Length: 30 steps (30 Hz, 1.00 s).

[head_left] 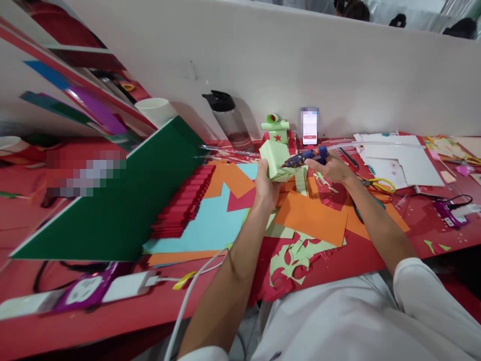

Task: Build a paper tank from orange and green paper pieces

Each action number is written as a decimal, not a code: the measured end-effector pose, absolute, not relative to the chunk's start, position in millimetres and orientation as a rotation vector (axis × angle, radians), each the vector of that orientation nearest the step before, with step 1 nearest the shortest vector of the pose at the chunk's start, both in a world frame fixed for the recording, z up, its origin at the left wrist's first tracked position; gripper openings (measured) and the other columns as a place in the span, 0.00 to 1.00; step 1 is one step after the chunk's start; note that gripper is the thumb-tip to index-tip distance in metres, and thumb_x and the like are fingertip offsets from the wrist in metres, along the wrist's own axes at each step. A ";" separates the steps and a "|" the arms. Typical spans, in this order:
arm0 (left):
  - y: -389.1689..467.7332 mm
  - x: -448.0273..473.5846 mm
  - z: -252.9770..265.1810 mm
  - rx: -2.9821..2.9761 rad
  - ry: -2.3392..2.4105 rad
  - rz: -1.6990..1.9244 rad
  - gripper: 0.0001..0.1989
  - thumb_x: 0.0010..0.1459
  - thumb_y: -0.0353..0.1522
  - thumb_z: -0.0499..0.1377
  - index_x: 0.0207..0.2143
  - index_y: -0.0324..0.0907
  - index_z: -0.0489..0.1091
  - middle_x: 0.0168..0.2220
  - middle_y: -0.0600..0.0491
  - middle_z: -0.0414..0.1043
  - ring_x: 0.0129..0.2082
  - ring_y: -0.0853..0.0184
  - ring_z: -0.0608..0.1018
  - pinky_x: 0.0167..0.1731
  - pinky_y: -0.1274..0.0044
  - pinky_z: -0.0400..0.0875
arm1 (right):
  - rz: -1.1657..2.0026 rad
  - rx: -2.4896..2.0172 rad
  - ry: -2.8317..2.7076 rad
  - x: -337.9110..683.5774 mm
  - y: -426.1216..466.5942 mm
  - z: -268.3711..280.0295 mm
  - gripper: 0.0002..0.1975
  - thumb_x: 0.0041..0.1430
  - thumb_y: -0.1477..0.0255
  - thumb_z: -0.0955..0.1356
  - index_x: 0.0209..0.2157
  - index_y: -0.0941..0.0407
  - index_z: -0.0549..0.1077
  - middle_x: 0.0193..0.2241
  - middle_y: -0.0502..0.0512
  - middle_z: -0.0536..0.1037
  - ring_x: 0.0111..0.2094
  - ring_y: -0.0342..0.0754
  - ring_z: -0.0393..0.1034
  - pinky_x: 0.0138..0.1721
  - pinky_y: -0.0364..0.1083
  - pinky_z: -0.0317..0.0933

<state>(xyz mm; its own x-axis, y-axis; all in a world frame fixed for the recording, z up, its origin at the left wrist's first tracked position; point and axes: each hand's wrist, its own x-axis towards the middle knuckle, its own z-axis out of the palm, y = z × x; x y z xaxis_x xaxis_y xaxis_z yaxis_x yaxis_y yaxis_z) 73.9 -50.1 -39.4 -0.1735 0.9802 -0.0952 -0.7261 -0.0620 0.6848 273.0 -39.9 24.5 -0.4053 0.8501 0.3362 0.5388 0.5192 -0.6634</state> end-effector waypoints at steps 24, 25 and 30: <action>-49.8 40.9 -21.0 0.573 0.829 1.572 0.17 0.66 0.41 0.55 0.50 0.44 0.75 0.46 0.48 0.81 0.43 0.60 0.83 0.28 0.78 0.76 | 1.297 -1.076 -1.826 308.5 -28.6 11.2 0.30 0.57 0.38 0.65 0.32 0.54 0.69 0.28 0.55 0.76 0.27 0.48 0.71 0.31 0.47 0.67; -49.7 35.2 -17.3 0.625 0.860 1.584 0.15 0.64 0.40 0.58 0.49 0.45 0.75 0.47 0.49 0.80 0.44 0.60 0.82 0.28 0.79 0.76 | 1.300 -1.073 -1.830 311.5 -29.8 13.7 0.29 0.58 0.39 0.65 0.31 0.53 0.68 0.27 0.55 0.75 0.27 0.47 0.70 0.31 0.47 0.67; -47.0 11.8 7.3 0.937 1.074 1.538 0.12 0.60 0.37 0.64 0.47 0.51 0.74 0.49 0.50 0.78 0.51 0.56 0.79 0.39 0.72 0.80 | 1.153 -1.201 -1.894 323.6 -35.9 31.5 0.16 0.51 0.62 0.75 0.26 0.54 0.66 0.20 0.48 0.70 0.23 0.45 0.64 0.28 0.45 0.63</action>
<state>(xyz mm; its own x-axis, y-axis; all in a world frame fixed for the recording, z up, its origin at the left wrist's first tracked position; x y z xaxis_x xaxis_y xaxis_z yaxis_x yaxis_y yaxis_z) 11.8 -47.0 7.3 -0.2018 0.9782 0.0495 -0.2903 -0.1081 0.9508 323.6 -35.9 31.5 -0.4026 0.9144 0.0414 0.3832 0.2094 -0.8996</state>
